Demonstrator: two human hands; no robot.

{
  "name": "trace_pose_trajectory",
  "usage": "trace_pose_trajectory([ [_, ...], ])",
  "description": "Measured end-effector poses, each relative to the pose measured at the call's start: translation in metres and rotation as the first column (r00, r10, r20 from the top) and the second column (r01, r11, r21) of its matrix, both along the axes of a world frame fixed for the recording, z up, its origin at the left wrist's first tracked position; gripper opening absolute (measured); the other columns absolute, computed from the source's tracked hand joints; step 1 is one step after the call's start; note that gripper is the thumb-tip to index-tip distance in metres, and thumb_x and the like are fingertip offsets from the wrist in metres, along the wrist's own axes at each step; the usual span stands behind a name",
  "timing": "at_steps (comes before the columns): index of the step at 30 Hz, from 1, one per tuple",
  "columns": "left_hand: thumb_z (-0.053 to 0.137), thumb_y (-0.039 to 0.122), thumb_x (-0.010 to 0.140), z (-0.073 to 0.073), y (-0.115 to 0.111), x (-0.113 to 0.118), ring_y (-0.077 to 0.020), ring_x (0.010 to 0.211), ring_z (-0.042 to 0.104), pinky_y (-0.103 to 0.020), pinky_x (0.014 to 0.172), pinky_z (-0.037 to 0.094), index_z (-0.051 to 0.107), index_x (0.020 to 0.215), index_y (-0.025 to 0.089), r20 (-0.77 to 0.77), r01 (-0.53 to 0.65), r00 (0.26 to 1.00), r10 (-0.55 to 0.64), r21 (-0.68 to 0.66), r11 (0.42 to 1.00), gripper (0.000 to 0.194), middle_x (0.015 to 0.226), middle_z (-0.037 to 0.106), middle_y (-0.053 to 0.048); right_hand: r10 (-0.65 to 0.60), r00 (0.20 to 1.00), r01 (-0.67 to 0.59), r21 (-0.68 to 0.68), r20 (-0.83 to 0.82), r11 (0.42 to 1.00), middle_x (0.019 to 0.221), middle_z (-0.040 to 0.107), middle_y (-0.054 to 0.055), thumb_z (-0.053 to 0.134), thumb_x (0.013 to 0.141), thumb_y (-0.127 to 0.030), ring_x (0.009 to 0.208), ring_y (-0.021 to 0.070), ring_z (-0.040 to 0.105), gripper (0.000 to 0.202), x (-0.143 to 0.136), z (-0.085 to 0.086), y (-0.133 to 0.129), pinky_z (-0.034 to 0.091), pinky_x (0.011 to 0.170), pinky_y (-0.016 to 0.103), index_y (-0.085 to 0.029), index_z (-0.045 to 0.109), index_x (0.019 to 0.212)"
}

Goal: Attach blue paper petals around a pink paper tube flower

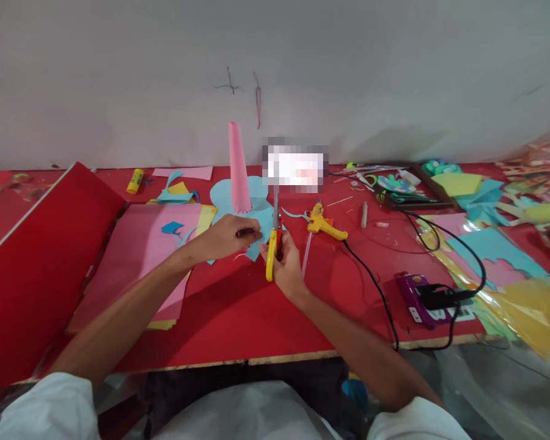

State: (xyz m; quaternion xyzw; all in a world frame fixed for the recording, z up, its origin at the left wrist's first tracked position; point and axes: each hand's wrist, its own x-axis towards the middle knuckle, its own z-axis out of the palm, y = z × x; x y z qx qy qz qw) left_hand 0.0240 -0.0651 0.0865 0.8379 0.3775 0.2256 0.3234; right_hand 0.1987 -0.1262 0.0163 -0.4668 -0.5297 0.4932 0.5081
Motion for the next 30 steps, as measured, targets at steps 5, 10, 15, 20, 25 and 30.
trace_pose_trajectory([
  [5,0.047,0.018,0.095,-0.009,0.007,-0.005,-0.0129,0.07,0.06,-0.025,0.067,0.042,0.066,0.086,0.02,-0.046,0.002,0.999,-0.004,-0.039,0.999,0.021,0.079,0.068,0.0,-0.175,0.984,0.175,0.013,-0.021,0.984,0.074,0.043,-0.007,0.076,0.085,-0.045,0.062,0.0105,0.046,0.042,0.003,-0.001,0.006,0.042,0.051,0.023,-0.027,0.039,0.09],
  [10,0.053,0.044,0.104,-0.032,0.024,-0.012,-0.0292,0.103,0.071,-0.035,0.078,0.049,0.066,0.126,0.02,-0.381,-0.351,0.831,0.405,0.204,0.914,0.035,0.119,0.073,-0.013,-0.184,0.983,0.185,0.033,-0.026,0.982,0.072,0.041,-0.009,0.07,0.087,-0.041,0.059,0.0098,0.045,0.036,0.005,-0.004,0.013,0.042,0.052,0.023,-0.027,0.037,0.09],
  [15,0.06,0.049,0.102,-0.048,0.024,-0.009,-0.0339,0.115,0.069,-0.037,0.082,0.054,0.054,0.147,0.018,-0.48,-0.348,0.773,0.415,0.227,0.91,0.055,0.139,0.063,-0.018,-0.155,0.986,0.157,0.035,-0.059,0.987,0.074,0.042,-0.008,0.071,0.085,-0.037,0.06,0.0087,0.042,0.034,0.002,-0.006,0.013,0.042,0.054,0.023,-0.027,0.038,0.088],
  [20,0.064,0.029,0.099,-0.066,0.029,-0.007,-0.0284,0.117,0.068,-0.036,0.091,0.055,0.057,0.145,0.017,-0.35,-0.368,0.848,0.398,0.153,0.917,0.048,0.138,0.066,-0.014,-0.191,0.982,0.187,0.171,0.007,0.967,0.075,0.043,-0.007,0.073,0.083,-0.035,0.064,0.0096,0.04,0.031,0.0,-0.009,0.013,0.041,0.056,0.022,-0.025,0.043,0.087],
  [25,0.06,0.025,0.097,-0.075,0.041,-0.006,-0.0276,0.11,0.068,-0.037,0.099,0.051,0.073,0.114,0.014,-0.253,-0.307,0.906,0.339,0.158,0.938,0.024,0.12,0.075,-0.013,-0.183,0.983,0.175,0.207,0.02,0.963,0.076,0.045,-0.007,0.071,0.085,-0.034,0.065,0.0098,0.044,0.029,0.0,-0.01,0.012,0.042,0.058,0.023,-0.026,0.044,0.088],
  [30,0.053,0.025,0.095,-0.036,0.054,-0.033,-0.0216,0.083,0.064,-0.032,0.077,0.047,0.07,0.089,0.018,-0.231,-0.173,0.949,0.214,0.187,0.967,0.02,0.093,0.073,-0.007,-0.208,0.978,0.201,0.222,0.008,0.954,0.075,0.041,-0.007,0.069,0.087,-0.036,0.064,0.0097,0.041,0.03,0.002,-0.006,0.011,0.041,0.057,0.023,-0.026,0.041,0.086],
])
